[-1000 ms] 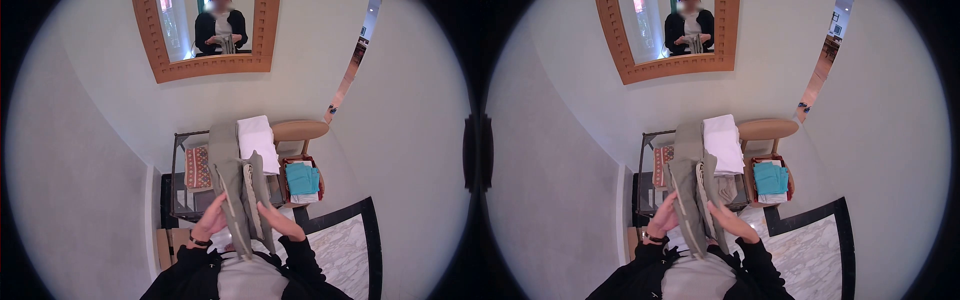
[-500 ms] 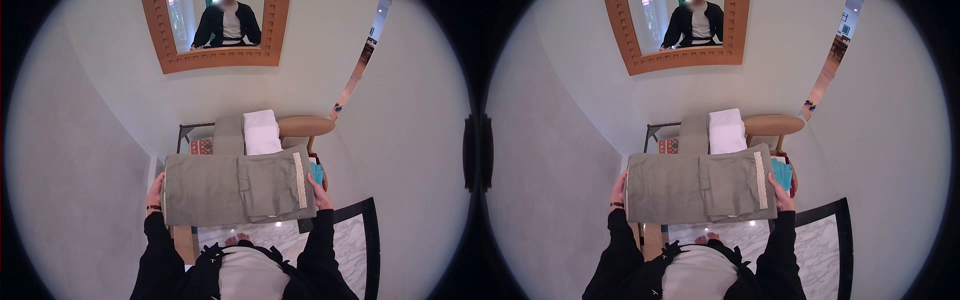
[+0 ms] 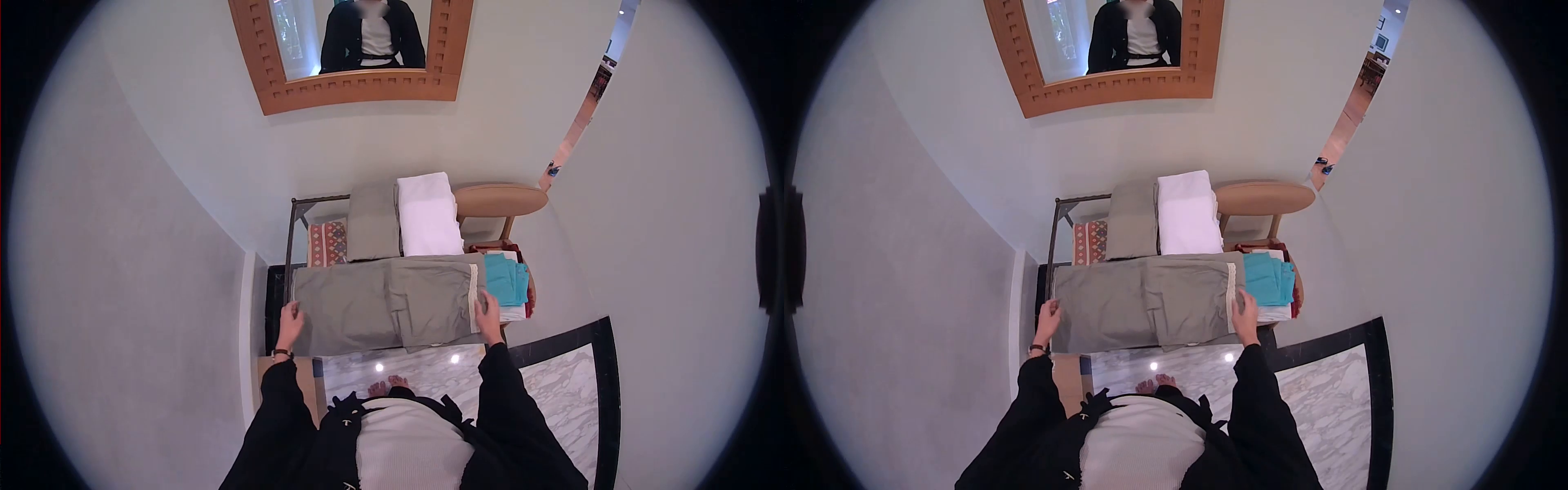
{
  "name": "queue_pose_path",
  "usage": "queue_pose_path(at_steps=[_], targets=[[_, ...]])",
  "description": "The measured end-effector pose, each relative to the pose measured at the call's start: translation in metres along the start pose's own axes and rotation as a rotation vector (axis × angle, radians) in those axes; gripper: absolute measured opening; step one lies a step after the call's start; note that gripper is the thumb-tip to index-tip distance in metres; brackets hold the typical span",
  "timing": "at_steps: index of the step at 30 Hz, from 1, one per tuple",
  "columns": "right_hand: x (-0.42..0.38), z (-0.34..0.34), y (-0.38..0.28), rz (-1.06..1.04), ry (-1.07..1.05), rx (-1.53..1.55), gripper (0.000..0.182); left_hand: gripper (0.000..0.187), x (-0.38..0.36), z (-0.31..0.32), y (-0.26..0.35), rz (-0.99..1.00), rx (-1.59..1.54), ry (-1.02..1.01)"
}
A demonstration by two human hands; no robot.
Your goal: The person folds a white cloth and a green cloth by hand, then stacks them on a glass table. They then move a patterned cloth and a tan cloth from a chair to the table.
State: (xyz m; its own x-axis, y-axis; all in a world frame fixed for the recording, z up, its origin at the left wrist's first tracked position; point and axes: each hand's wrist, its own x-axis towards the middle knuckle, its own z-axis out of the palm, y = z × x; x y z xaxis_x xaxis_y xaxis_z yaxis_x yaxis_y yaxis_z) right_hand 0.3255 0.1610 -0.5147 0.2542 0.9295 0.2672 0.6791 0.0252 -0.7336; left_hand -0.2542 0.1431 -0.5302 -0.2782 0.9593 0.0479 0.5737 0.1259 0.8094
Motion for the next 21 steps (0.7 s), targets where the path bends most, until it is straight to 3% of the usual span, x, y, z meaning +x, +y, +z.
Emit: queue_pose_path(at_steps=[2, 3, 8, 11, 14, 17, 20, 21], targets=[[-0.008, 0.001, -0.019, -0.006, -0.020, -0.293, 0.047, 0.045, -0.019, 0.009, 0.017, 0.129, 0.281, 0.089], [-0.006, 0.003, -0.024, 0.037, -0.016, -0.321, 0.048, 0.050, -0.026, 0.008, 0.037, -0.003, 0.317, 0.052], [0.003, 0.009, -0.050, 0.200, -0.049, -0.406, 0.050, 0.053, -0.037, 0.016, 0.075, -0.181, 0.589, 0.135], [0.007, 0.013, -0.045, 0.097, -0.119, -0.425, 0.044, 0.053, -0.038, 0.020, 0.072, -0.255, 0.612, 0.196], [0.006, 0.018, -0.057, -0.193, -0.030, -0.459, 0.039, 0.053, -0.037, 0.018, 0.065, -0.301, 0.595, 0.200], [-0.005, 0.010, -0.124, -0.138, -0.091, -0.203, 0.034, 0.052, -0.040, 0.015, 0.058, -0.318, 0.592, 0.212], [-0.027, -0.003, -0.219, 0.071, -0.381, -0.099, 0.033, 0.050, -0.040, 0.015, 0.046, -0.281, 0.539, 0.241], [-0.035, 0.006, -0.228, -0.002, -0.427, -0.021, 0.034, 0.049, -0.040, 0.015, 0.038, -0.265, 0.515, 0.247]])
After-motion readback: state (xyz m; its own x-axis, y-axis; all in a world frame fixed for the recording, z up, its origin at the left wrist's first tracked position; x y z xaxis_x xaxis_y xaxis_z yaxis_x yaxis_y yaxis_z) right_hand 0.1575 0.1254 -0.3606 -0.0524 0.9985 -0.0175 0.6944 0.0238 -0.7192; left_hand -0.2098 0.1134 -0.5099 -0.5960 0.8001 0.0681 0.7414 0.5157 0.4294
